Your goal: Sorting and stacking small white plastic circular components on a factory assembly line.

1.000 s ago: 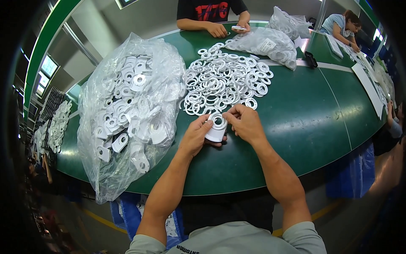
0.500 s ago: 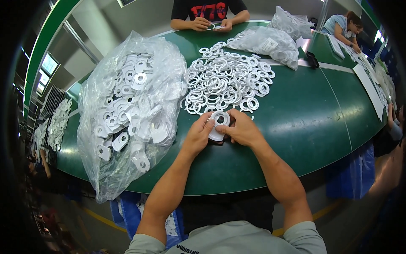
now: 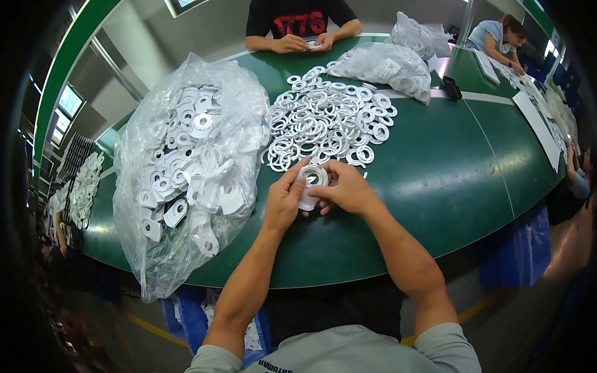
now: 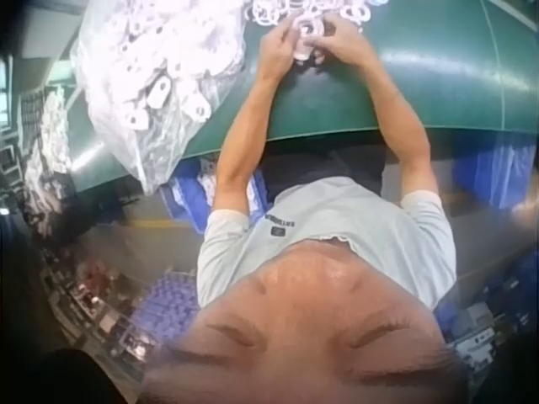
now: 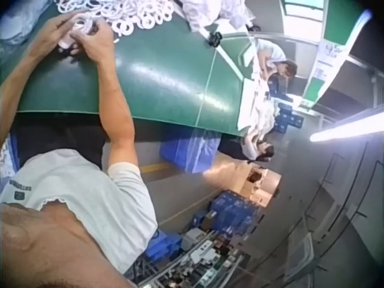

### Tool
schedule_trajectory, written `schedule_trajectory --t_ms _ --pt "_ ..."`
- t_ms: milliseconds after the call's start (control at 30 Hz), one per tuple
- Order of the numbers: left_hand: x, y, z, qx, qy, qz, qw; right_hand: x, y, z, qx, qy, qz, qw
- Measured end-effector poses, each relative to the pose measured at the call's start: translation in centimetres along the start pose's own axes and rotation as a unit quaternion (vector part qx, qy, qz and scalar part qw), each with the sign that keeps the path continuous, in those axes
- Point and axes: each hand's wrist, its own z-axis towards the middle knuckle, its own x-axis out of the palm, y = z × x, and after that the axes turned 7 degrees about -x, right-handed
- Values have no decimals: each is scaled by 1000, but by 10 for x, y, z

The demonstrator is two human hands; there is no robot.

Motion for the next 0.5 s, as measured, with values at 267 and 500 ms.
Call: schedule_trajectory --t_ms 267,500 --pt "-10 -3 2 -103 69 -66 990 -24 -7 -1 45 36 124 991" --pt "-7 2 4 -114 68 -100 986 -24 -7 0 85 27 119 989"
